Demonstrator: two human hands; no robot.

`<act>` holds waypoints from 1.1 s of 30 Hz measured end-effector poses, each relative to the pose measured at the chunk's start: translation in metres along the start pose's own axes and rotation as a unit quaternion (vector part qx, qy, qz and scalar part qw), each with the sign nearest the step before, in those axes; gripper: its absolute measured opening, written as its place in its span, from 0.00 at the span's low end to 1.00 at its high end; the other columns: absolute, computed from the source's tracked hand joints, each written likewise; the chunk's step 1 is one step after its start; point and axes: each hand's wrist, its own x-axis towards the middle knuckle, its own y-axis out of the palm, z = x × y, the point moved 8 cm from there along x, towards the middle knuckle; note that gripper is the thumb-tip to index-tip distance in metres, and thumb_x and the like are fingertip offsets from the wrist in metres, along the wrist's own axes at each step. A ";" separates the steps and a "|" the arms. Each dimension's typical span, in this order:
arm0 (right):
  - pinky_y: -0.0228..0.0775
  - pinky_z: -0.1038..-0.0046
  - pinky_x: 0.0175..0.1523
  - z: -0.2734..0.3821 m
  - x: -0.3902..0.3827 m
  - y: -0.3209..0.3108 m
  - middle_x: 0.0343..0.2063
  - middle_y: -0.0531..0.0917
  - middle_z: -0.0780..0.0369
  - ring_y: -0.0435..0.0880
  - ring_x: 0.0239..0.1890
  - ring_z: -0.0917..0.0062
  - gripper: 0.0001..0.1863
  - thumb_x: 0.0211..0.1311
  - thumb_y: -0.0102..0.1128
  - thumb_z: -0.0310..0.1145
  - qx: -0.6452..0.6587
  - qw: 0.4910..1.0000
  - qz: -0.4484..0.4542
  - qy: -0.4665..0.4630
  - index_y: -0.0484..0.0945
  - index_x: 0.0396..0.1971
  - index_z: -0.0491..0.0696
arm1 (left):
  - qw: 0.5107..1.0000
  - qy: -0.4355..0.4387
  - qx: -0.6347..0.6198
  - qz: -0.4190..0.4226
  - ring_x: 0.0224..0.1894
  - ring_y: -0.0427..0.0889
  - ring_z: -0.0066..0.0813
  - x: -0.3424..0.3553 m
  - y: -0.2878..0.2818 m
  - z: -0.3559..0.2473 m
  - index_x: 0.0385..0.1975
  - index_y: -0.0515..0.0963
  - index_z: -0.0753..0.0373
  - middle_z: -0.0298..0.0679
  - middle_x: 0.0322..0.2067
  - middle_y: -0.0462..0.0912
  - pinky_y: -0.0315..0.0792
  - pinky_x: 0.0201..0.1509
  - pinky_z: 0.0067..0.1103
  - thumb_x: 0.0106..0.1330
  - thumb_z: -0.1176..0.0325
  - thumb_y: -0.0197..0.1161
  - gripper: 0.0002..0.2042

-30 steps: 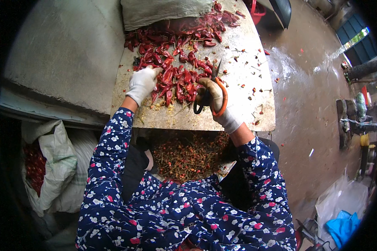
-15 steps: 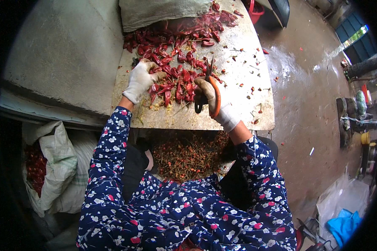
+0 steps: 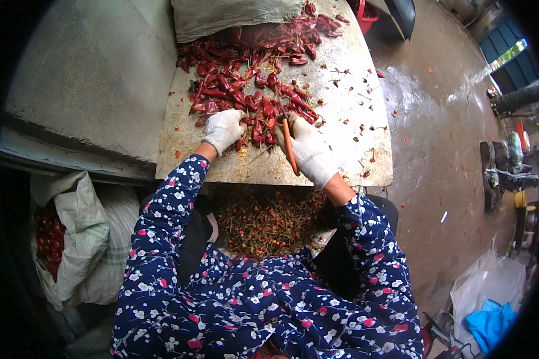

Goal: The person sits at a low table and uses scissors to trim the stems off dried red chili peppers. The trimmed stems are dropped into a container below, while the peppers remain on the table.

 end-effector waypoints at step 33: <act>0.76 0.56 0.37 0.023 -0.006 0.008 0.30 0.82 0.55 0.86 0.33 0.60 0.10 0.65 0.59 0.39 -0.278 0.952 -0.014 -0.126 0.80 0.37 0.47 | 0.953 -0.004 -0.291 -0.084 0.31 0.86 0.26 -0.067 -0.075 -0.048 0.44 0.84 0.66 0.44 0.31 0.88 0.77 0.40 0.23 0.58 0.63 0.68 0.18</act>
